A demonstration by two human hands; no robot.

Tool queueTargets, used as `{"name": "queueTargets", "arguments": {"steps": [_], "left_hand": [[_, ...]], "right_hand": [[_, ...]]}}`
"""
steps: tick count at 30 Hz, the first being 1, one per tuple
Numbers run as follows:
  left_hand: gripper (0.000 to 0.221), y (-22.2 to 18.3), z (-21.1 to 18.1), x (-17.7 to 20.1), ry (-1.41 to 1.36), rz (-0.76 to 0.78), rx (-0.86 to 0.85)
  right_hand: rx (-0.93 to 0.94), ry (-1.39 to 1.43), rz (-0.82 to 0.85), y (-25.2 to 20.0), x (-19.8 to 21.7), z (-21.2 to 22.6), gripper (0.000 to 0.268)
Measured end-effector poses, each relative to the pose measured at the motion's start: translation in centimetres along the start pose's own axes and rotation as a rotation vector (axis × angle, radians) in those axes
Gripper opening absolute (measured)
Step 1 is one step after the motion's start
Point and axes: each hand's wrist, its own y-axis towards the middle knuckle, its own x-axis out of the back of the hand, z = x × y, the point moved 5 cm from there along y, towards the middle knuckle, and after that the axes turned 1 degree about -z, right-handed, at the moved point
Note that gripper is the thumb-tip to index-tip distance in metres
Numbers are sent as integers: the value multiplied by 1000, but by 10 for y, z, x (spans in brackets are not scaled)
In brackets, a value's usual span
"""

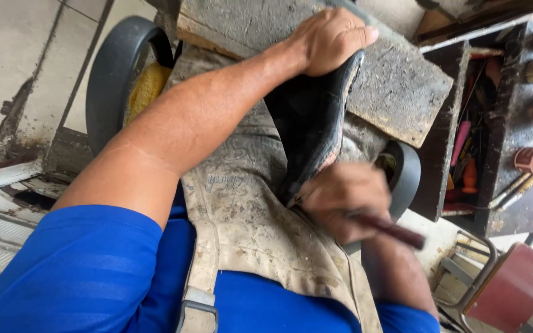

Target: Trimming the edge of a shoe sole using a hand tool at a repair bench.

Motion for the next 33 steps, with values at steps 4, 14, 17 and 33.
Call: {"name": "queueTargets", "arguments": {"steps": [4,14,17,33], "left_hand": [[49,0,4,-5,-14,-2,-26],[47,-10,3,-8,12,14,-38],[44,0,-3,-4,2,23,-50],[31,-23,-15,26,-262,-53,-607]], "right_hand": [[-178,427,-240,-2,22,-32,51],[-57,107,54,2,7,-10,12],[-65,360,185,3,17,-31,18],[-244,589,-411,-2,55,-81,18]]}}
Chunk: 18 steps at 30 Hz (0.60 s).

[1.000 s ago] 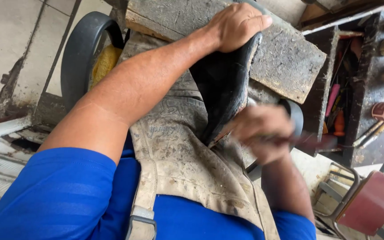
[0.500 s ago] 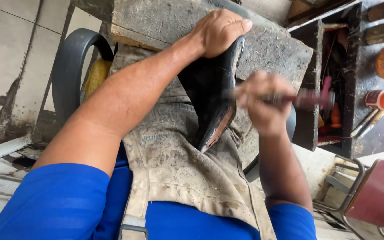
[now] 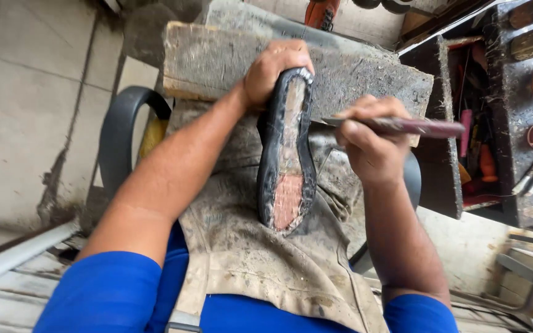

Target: Trimming the edge of a shoe sole using a hand tool at a repair bench.

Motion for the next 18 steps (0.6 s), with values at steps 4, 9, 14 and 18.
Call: {"name": "queueTargets", "arguments": {"steps": [4,9,14,18], "left_hand": [[34,-11,16,2,-388,-97,483],[30,-20,22,1,-444,-123,474],[29,-17,19,0,-450,-81,415],[28,-22,23,0,-546,-110,467]], "right_hand": [[-78,38,-236,11,21,-58,18],[-84,212,-22,8,2,-58,15],[-45,237,-160,23,20,-64,18],[-109,182,2,22,7,-59,12]]}}
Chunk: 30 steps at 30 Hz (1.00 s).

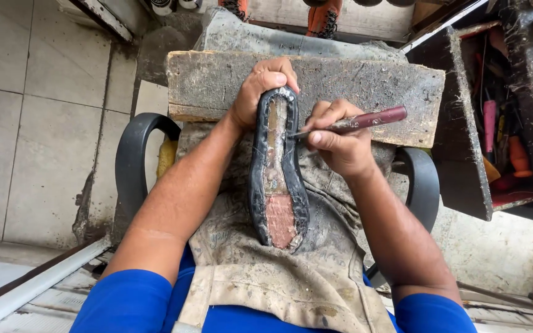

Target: Trimming the edge of a shoe sole using a hand tool at a repair bench.

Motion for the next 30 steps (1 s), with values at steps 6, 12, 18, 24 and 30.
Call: {"name": "queueTargets", "arguments": {"steps": [6,12,18,24,30], "left_hand": [[30,0,0,1,54,-6,-20],[29,-3,-4,-2,71,28,-71],[34,1,-5,-2,166,-6,-77],[30,5,0,-6,89,37,-40],[34,3,-3,-6,183,4,-108]], "right_hand": [[-23,120,-43,-12,-8,-5,13],[-74,155,110,-30,-24,3,12],[-110,192,236,-31,-21,10,16],[-13,-148,237,-62,-16,37,15],[50,-144,228,-68,-30,45,17]]}}
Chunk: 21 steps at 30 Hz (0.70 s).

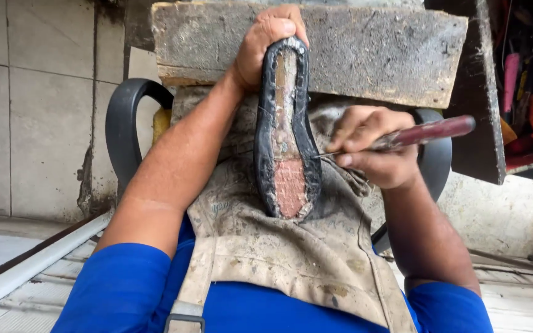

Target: Trimming the edge of a shoe sole using a hand tool at a repair bench.

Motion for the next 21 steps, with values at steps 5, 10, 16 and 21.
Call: {"name": "queueTargets", "arguments": {"steps": [5,10,16,21], "left_hand": [[35,-8,-10,0,136,-2,-76],[17,-12,6,7,292,90,-290],[30,-10,2,3,322,79,-287],[42,4,-4,-8,252,30,-197]], "right_hand": [[-19,-190,-12,-34,-13,6,12],[35,-17,34,-30,-17,4,7],[-60,-157,117,-61,-34,-2,8],[0,-241,-54,-4,-9,18,7]]}}
